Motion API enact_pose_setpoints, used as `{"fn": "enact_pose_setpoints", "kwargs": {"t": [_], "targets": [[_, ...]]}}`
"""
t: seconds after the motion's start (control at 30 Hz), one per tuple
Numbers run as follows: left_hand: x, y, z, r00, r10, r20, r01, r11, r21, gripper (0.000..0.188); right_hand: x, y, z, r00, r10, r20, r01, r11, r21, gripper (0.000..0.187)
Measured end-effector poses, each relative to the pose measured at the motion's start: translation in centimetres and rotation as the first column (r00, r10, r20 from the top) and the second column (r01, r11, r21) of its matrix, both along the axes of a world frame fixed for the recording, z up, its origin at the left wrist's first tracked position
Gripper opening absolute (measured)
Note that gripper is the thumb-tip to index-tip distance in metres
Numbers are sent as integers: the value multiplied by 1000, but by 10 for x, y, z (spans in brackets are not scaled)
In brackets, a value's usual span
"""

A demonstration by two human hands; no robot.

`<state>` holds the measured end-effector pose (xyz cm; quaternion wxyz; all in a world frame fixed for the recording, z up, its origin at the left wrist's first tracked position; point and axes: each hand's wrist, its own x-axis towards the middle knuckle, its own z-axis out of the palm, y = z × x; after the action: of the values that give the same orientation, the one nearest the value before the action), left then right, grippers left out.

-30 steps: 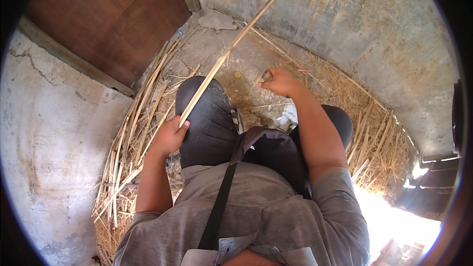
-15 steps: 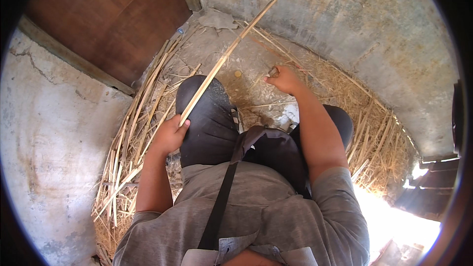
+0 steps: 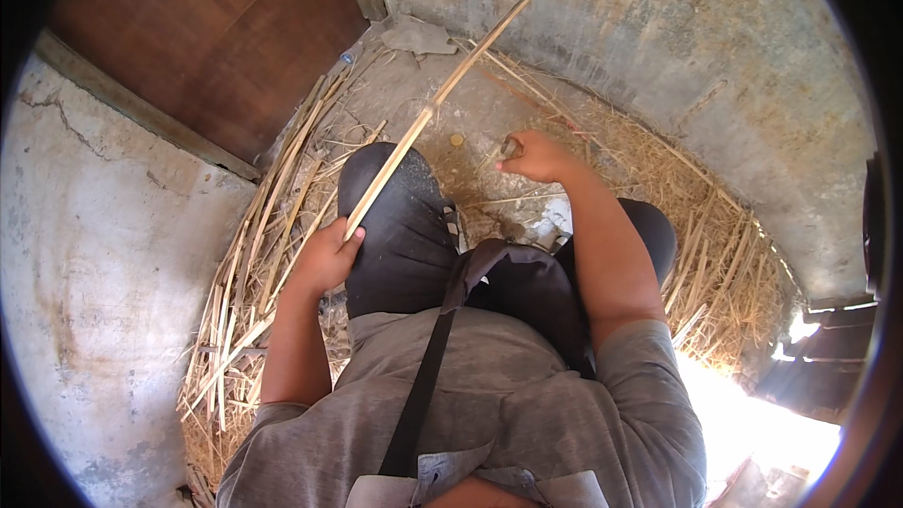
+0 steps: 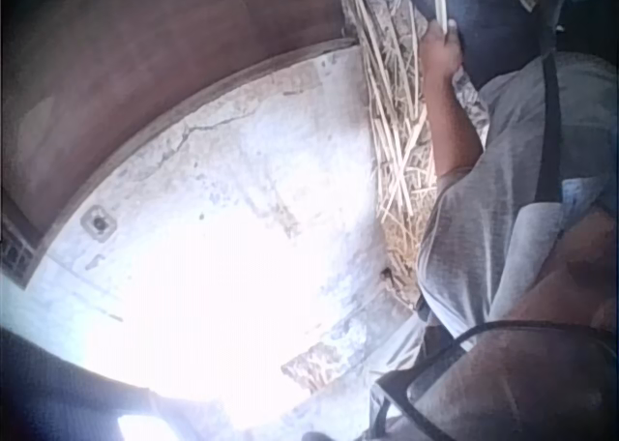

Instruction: The person sits on the floor and uses a knife to sharpen a long, thin bamboo stick. They hold the stick against their leg and repeatedly scrape the blade along its length to create a point.

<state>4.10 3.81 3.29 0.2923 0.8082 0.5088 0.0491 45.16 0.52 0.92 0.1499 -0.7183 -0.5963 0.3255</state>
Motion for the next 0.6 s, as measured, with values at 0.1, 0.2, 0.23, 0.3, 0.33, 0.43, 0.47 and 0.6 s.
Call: {"fn": "enact_pose_setpoints", "kwargs": {"t": [0.1,0.2,0.23,0.3,0.33,0.43,0.47,0.6], "targets": [[0,0,1,1000,-11,-4,11,1000,10,37,12,0,-15,976,-210,-50,213,976,55,64],[1,1,1,1000,-4,-4,4,1000,2,37,14,-2,-12,984,-174,-34,176,983,60,64],[0,1,1,1000,-1,-4,1,1000,4,37,6,-4,-14,992,-125,4,124,988,89,62],[1,0,1,1000,0,2,0,1000,-5,37,-10,-4,-13,999,24,23,-25,998,63,60],[2,0,3,1000,-2,7,2,1000,-15,37,-19,-2,-10,992,122,-5,-122,992,12,59],[-1,1,1,1000,-4,2,4,1000,-11,37,-32,0,-5,963,268,-11,-268,964,4,56],[-2,2,-1,1000,-4,-1,4,1000,-5,37,-33,1,-4,957,291,3,-291,956,23,54],[-3,1,-1,1000,-7,-17,8,1000,20,37,-6,4,-11,996,65,53,-69,994,85,53]]}}
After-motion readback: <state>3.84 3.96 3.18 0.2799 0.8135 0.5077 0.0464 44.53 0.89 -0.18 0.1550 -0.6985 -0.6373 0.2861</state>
